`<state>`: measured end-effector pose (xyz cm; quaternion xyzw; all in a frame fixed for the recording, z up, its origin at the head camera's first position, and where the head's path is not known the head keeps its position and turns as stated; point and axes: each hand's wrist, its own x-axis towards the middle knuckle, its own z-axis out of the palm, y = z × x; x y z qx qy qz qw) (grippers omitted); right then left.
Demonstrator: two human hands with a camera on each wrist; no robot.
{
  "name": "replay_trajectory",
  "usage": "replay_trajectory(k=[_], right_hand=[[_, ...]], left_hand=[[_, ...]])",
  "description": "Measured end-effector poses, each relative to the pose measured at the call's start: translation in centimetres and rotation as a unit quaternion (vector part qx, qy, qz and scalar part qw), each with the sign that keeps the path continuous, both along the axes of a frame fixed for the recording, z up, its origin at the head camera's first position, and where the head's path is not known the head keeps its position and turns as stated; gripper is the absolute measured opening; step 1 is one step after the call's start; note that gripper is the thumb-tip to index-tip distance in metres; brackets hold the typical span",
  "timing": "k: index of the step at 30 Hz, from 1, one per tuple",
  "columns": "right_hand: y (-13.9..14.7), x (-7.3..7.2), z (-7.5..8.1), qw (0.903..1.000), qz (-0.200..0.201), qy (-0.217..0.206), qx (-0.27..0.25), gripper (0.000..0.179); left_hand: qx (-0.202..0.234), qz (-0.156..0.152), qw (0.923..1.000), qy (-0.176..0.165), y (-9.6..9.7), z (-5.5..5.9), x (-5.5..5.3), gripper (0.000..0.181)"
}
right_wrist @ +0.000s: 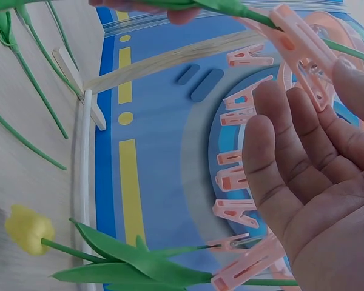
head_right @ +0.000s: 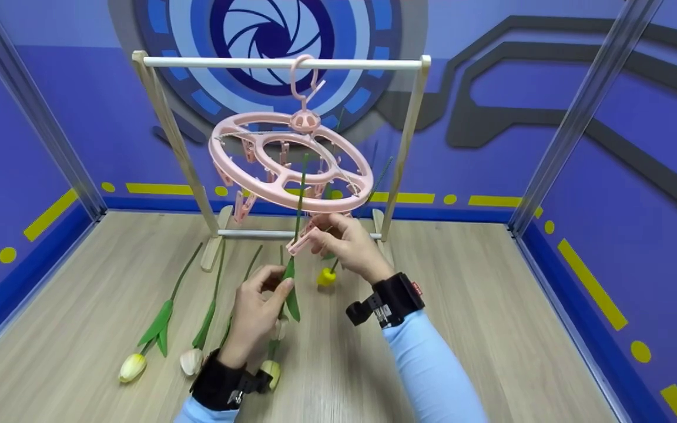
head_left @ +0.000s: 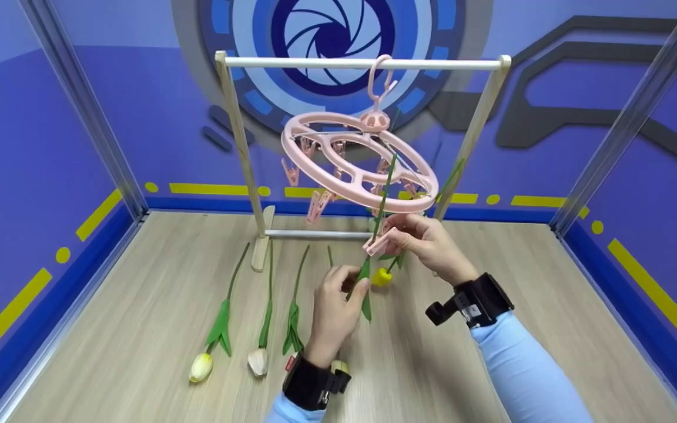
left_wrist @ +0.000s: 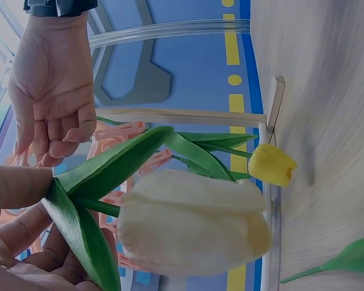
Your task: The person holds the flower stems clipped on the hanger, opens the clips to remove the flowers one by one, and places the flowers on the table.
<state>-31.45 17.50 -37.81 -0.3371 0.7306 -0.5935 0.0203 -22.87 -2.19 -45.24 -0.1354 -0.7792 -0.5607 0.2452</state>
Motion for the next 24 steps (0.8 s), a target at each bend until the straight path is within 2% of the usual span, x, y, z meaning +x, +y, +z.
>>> replay_trajectory(k=[18,24], right_hand=[[0.17,0.05,0.21,0.9998,-0.006,-0.014,-0.008,0.021],[0.35,0.27,0.53,0.9997,-0.018,-0.015,0.006,0.021]], left_hand=[[0.005,-0.004,1.0,0.001,0.11,0.1,-0.07,0.01],[0.002,0.002,1.0,0.001,0.15,0.08,0.03,0.01]])
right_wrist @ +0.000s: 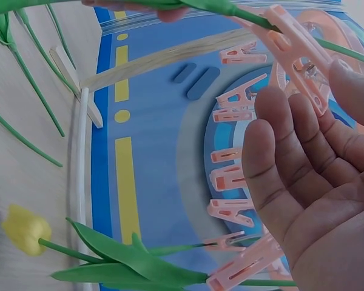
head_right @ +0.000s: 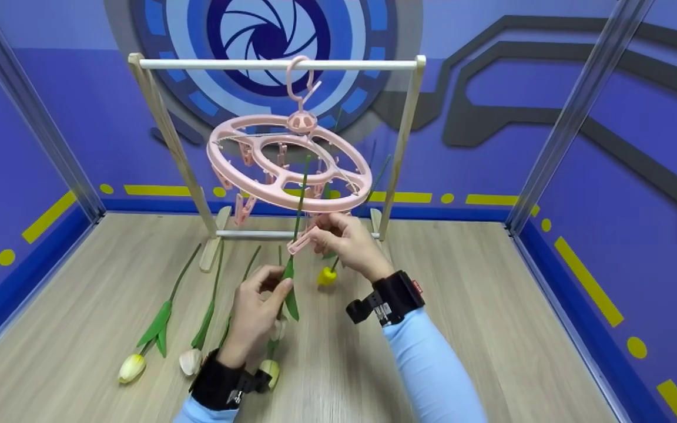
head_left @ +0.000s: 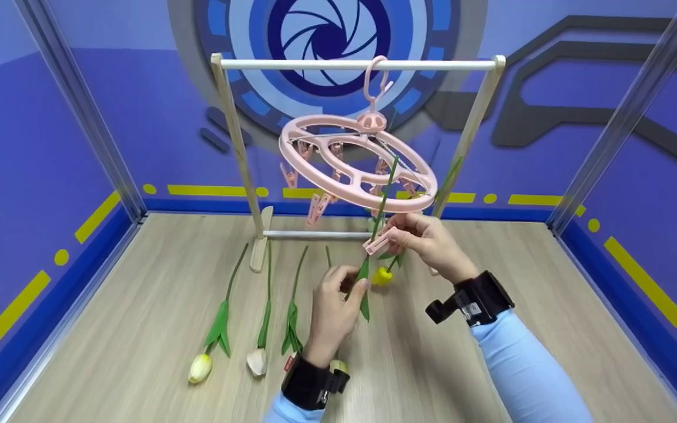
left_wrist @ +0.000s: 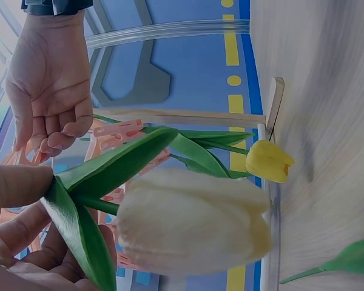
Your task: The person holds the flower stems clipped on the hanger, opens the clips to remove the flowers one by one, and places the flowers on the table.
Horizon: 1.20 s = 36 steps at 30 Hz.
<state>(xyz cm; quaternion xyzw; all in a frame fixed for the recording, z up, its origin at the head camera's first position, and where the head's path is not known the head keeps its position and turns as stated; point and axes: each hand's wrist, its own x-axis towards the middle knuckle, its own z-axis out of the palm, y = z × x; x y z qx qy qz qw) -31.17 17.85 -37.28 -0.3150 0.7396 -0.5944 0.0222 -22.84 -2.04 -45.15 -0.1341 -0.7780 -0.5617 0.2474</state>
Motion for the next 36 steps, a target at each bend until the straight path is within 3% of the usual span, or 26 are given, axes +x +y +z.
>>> replay_trajectory(k=[24,36], right_hand=[[0.54,-0.13,0.28,0.9997,-0.018,0.006,0.019,0.02],[0.95,-0.32,0.36,0.9999,-0.008,0.002,0.012,0.021]], left_hand=[[-0.009,0.0,0.9999,-0.014,0.03,-0.01,-0.02,0.009],[-0.002,-0.008,0.9998,-0.02,-0.07,-0.17,-0.03,0.007]])
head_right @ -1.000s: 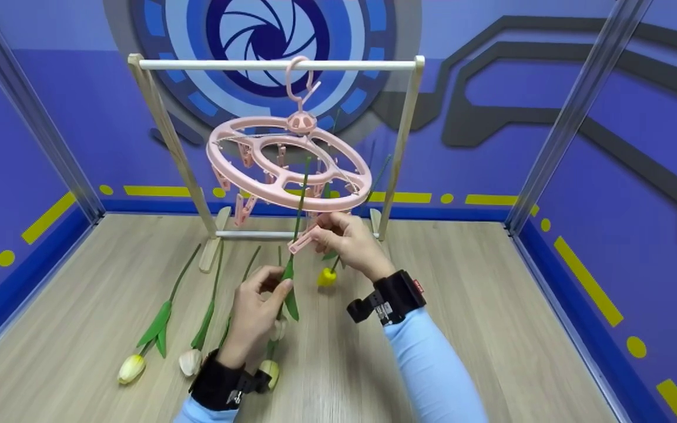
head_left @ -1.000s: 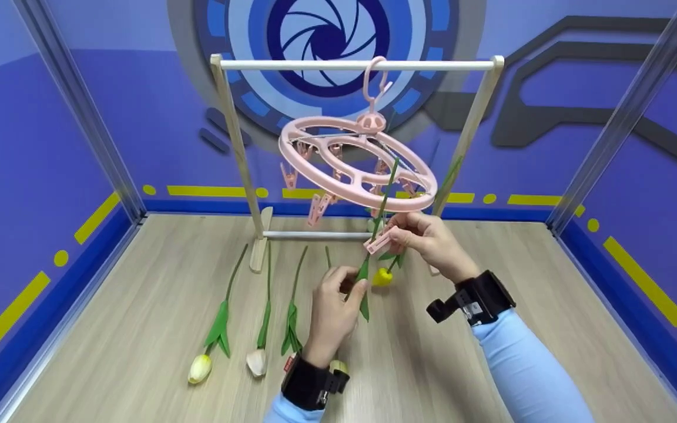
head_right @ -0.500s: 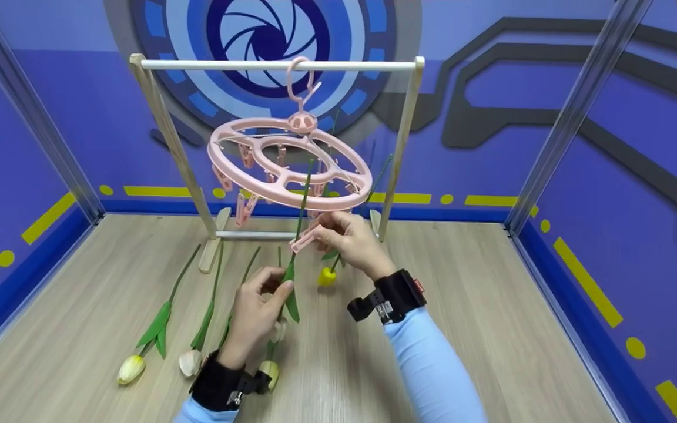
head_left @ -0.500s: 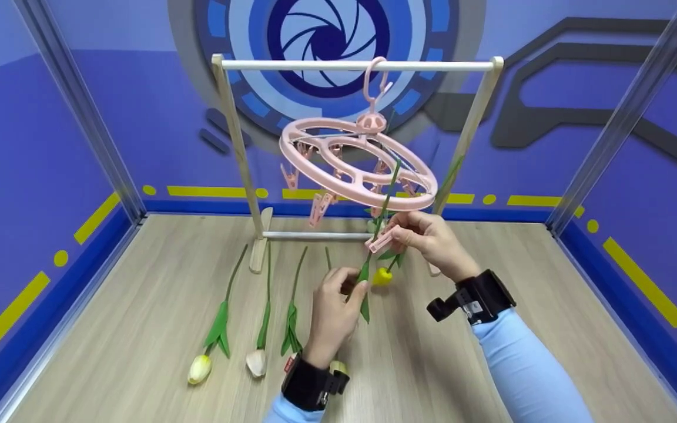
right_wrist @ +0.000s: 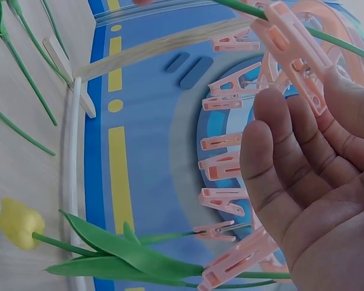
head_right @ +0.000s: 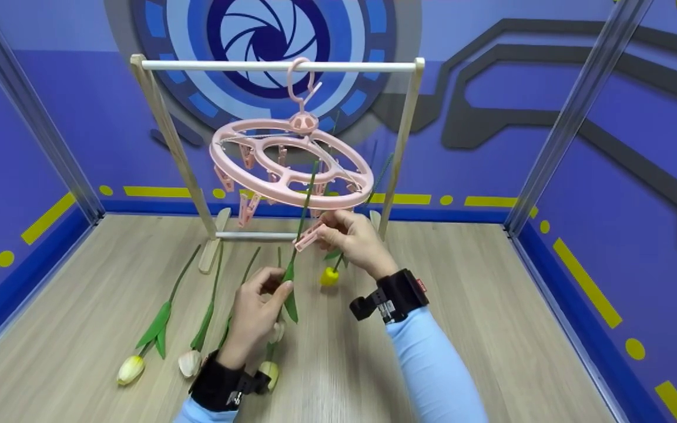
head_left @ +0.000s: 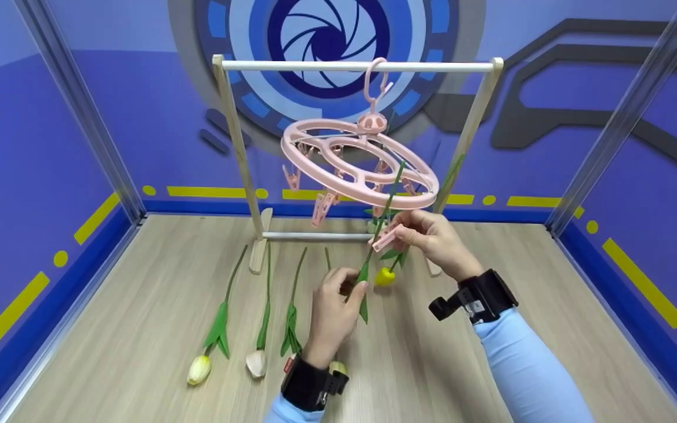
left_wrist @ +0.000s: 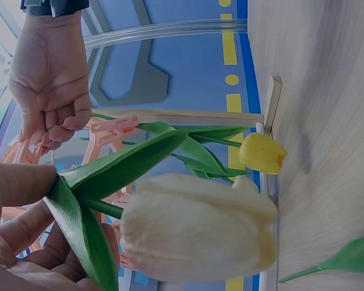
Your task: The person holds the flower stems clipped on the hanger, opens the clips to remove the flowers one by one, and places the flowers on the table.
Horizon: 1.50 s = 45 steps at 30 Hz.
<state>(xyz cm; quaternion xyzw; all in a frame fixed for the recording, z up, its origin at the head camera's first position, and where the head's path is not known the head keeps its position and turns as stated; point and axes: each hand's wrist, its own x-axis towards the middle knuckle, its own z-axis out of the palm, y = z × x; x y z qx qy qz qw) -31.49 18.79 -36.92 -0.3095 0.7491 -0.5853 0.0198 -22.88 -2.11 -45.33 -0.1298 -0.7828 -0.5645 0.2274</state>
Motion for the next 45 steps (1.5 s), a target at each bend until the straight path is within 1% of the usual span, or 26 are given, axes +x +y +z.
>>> replay_trajectory(k=[6,14,22,28,35,39,45], right_hand=[[0.3,-0.2,-0.1,1.0,0.006,0.0,-0.006,0.022],[0.5,-0.4,-0.3,1.0,0.006,0.005,-0.002,0.021],[0.7,-0.4,-0.5,0.9999,-0.008,0.008,0.011,0.021],[1.0,-0.3,-0.6,0.9995,-0.021,0.012,0.021,0.022],[1.2,-0.4,-0.9,0.9993,-0.035,-0.003,0.013,0.029],[1.2,-0.4,-0.9,0.9988,-0.043,-0.02,0.006,0.036],[1.2,-0.4,-0.8,0.998,-0.045,-0.039,-0.019,0.037]], left_hand=[[-0.004,-0.001,1.0,0.002,0.0,0.0,0.0,0.008],[-0.009,-0.004,0.9999,-0.002,0.0,-0.1,0.1,0.007],[-0.022,0.005,0.9997,-0.006,0.0,-0.1,0.1,0.008],[-0.022,0.003,0.9997,-0.004,0.0,-0.1,0.2,0.008],[-0.025,0.004,0.9997,-0.008,-0.1,-0.1,0.2,0.008],[-0.026,0.003,0.9996,-0.007,-0.1,-0.1,0.2,0.008],[-0.029,0.002,0.9995,-0.01,-0.2,0.0,0.1,0.009]])
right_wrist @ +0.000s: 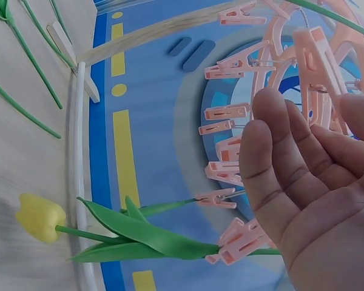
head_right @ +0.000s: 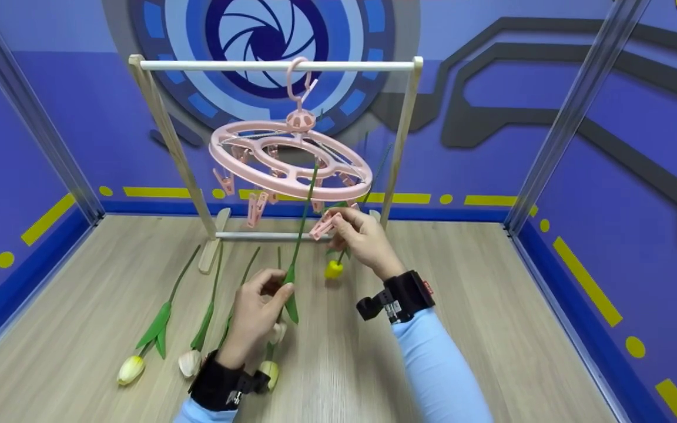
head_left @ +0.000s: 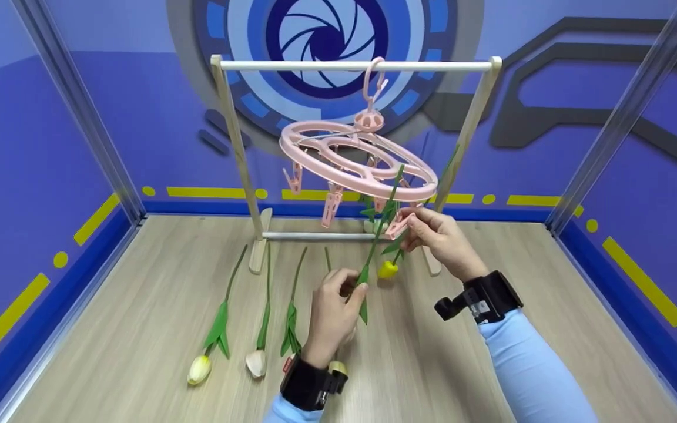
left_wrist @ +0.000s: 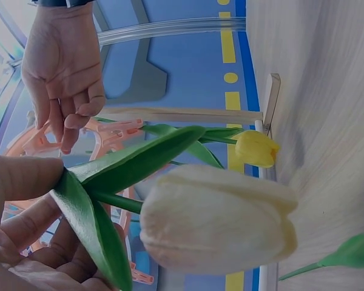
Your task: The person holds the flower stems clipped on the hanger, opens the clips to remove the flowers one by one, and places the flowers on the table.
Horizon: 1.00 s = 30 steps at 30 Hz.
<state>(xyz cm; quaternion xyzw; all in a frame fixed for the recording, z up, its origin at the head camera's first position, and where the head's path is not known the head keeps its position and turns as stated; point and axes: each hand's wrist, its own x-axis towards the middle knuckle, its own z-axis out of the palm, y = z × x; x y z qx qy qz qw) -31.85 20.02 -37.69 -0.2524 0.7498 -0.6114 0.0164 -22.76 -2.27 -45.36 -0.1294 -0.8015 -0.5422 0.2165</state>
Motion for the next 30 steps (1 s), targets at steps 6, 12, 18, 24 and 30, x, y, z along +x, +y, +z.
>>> replay_trajectory(k=[6,12,18,24,30], right_hand=[[0.5,0.1,-0.1,0.9999,-0.006,-0.007,-0.01,0.041],[1.4,0.4,-0.5,0.9998,-0.012,-0.006,-0.018,0.043],[2.3,1.2,-1.2,0.999,-0.017,0.013,-0.038,0.039],[3.4,2.3,-2.4,0.9968,-0.059,0.021,-0.049,0.033],[4.5,3.4,-3.5,0.9931,-0.107,0.018,-0.045,0.03]], left_hand=[[-0.005,-0.002,1.0,0.0,0.0,0.2,0.2,0.008],[-0.009,-0.004,1.0,0.001,0.3,0.4,0.5,0.01],[-0.01,-0.019,0.9998,0.005,0.6,0.6,0.7,0.011],[-0.013,-0.035,0.9993,-0.003,0.9,0.5,1.0,0.012],[-0.014,-0.046,0.9988,0.005,1.1,0.3,1.1,0.011]])
